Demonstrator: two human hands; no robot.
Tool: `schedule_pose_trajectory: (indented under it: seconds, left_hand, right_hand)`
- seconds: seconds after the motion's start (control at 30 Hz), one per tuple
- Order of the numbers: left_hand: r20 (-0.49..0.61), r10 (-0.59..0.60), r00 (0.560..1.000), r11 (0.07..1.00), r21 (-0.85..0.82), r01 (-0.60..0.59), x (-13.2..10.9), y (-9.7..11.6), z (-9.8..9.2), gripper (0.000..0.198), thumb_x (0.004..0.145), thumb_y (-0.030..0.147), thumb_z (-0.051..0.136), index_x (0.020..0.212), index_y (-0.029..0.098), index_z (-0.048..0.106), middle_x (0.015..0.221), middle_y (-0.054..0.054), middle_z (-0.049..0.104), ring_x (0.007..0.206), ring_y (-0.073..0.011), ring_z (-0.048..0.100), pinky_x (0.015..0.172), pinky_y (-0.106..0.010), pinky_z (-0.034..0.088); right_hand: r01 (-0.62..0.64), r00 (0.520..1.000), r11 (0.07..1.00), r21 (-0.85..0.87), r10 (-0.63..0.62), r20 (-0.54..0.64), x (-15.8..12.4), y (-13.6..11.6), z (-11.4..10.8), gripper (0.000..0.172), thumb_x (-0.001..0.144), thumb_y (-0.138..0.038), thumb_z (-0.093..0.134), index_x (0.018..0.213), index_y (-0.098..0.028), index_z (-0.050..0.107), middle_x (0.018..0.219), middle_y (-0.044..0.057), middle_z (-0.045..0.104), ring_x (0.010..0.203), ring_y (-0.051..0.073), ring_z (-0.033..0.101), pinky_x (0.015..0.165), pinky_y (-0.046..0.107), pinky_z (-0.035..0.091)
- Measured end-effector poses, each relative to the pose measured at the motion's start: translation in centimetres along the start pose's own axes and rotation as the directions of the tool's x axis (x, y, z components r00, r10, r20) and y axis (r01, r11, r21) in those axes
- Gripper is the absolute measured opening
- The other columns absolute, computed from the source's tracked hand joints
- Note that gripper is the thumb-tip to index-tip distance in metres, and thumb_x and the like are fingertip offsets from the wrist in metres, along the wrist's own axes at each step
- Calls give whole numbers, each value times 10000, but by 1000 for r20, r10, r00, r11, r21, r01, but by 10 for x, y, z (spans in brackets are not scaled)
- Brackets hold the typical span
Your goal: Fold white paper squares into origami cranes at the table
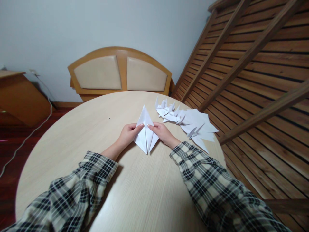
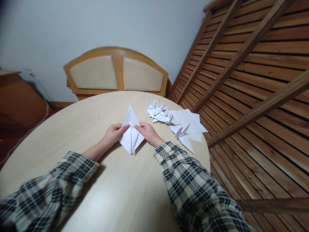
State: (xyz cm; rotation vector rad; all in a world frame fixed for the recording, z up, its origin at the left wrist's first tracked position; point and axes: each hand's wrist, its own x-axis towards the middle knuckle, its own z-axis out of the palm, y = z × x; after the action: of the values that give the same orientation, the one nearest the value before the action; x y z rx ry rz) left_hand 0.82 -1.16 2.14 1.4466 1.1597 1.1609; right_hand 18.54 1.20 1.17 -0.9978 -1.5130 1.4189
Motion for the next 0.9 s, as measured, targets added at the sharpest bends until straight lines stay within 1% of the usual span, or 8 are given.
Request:
schedule_pose_trajectory:
  seconds: [0.2, 0.37, 0.53, 0.7, 0.9]
  left_hand:
    - [14, -1, 1000, 1000, -29, 2, 1, -3, -1, 380, 754, 467, 652, 553, 156, 567, 508, 3, 463, 450, -92, 362, 422, -254, 220]
    - [23, -17, 1000, 999, -27, 17, 2, -4, -2, 370, 763, 456, 660, 565, 148, 605, 507, -13, 497, 450, -97, 378, 422, -252, 225]
    - [68, -48, 996, 998, -30, 50, 3, -4, -3, 296, 734, 416, 705, 681, 125, 687, 600, -54, 602, 489, -113, 464, 446, -251, 299]
    - [92, -77, 993, 993, -84, 84, 3, -4, -2, 297, 714, 396, 735, 788, 109, 717, 721, -101, 681, 563, -145, 555, 490, -258, 382]
    - [101, -80, 992, 991, -102, 90, 3, -5, -2, 279, 703, 381, 747, 765, 111, 716, 714, -104, 683, 554, -146, 555, 474, -254, 377]
  right_hand:
    - [41, 999, 999, 5, -41, 16, -2, 1, 0, 360, 746, -507, 673, 838, -162, 629, 755, 20, 610, 643, 128, 524, 561, 250, 396]
    - [39, 999, 999, 18, -40, 31, -2, 0, -2, 369, 746, -513, 670, 848, -160, 630, 763, 21, 615, 656, 132, 528, 574, 252, 401]
    - [24, 999, 998, 50, -27, 45, -3, -2, -3, 344, 737, -479, 687, 858, -160, 643, 769, 23, 625, 656, 130, 539, 587, 253, 404]
    - [36, 996, 999, 35, -38, 76, -5, -5, -3, 339, 735, -472, 685, 833, -150, 642, 779, 26, 628, 668, 128, 543, 609, 255, 404]
    - [37, 997, 999, -30, -35, 66, -6, -2, -3, 368, 737, -487, 679, 869, -144, 662, 765, 24, 619, 654, 127, 525, 576, 247, 380]
